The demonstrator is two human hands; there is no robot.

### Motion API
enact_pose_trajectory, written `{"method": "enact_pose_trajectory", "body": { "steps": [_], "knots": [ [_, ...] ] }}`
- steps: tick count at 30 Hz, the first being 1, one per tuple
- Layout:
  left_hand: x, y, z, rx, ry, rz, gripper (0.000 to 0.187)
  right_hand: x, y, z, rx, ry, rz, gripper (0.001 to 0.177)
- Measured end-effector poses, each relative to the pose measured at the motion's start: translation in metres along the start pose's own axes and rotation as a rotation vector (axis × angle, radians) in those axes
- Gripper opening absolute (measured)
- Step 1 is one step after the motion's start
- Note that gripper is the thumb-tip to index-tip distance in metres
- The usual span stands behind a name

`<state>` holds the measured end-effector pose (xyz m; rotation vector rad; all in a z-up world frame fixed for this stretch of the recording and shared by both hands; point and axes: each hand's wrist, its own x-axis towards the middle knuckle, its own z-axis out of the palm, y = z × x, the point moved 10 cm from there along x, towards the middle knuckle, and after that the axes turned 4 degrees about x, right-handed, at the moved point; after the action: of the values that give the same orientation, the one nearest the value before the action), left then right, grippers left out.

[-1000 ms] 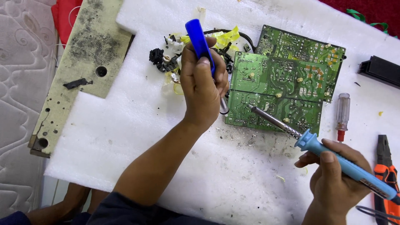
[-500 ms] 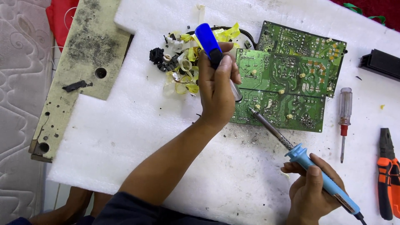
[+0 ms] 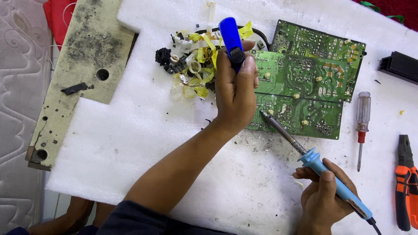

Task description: The person uses a soldering iron and a blue desoldering pump to remove components from a green circuit board. They repeatedly heat solder joints and use the pump to extract the molten solder, occasionally lifting the board to inspect the work.

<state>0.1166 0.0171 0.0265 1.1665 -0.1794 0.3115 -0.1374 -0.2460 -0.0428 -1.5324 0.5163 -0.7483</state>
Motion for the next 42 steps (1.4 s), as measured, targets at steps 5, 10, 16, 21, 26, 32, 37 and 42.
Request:
{"method": "enact_pose_trajectory", "body": {
  "steps": [5,10,16,21,26,32,37,42],
  "knots": [
    [0.001,0.001,0.001,0.007,-0.008,0.000,0.015,0.002,0.005,-0.001,0.036,-0.005,0.024,0.033],
    [0.002,0.006,0.003,0.031,-0.024,0.021,0.018,0.001,0.001,0.001,0.006,-0.042,0.003,0.031],
    [0.001,0.003,0.004,0.018,-0.049,0.019,0.021,0.003,-0.013,0.010,-0.069,-0.119,-0.075,0.032],
    [-0.001,0.000,0.005,0.015,-0.055,-0.002,0.022,0.004,-0.019,0.009,-0.113,-0.160,-0.158,0.026],
    [-0.002,-0.001,0.006,0.024,-0.052,0.010,0.023,0.004,-0.035,0.020,-0.139,-0.211,-0.203,0.023],
    [-0.003,0.001,0.008,0.012,-0.072,0.002,0.023,0.002,-0.047,0.028,-0.198,-0.270,-0.265,0.025],
    [-0.006,0.000,0.010,0.017,-0.085,-0.014,0.024,0.001,-0.061,0.038,-0.241,-0.297,-0.273,0.023],
    [-0.009,0.004,0.014,-0.067,-0.104,-0.026,0.024,-0.003,-0.069,0.047,-0.253,-0.344,-0.269,0.021]
  ]
}}
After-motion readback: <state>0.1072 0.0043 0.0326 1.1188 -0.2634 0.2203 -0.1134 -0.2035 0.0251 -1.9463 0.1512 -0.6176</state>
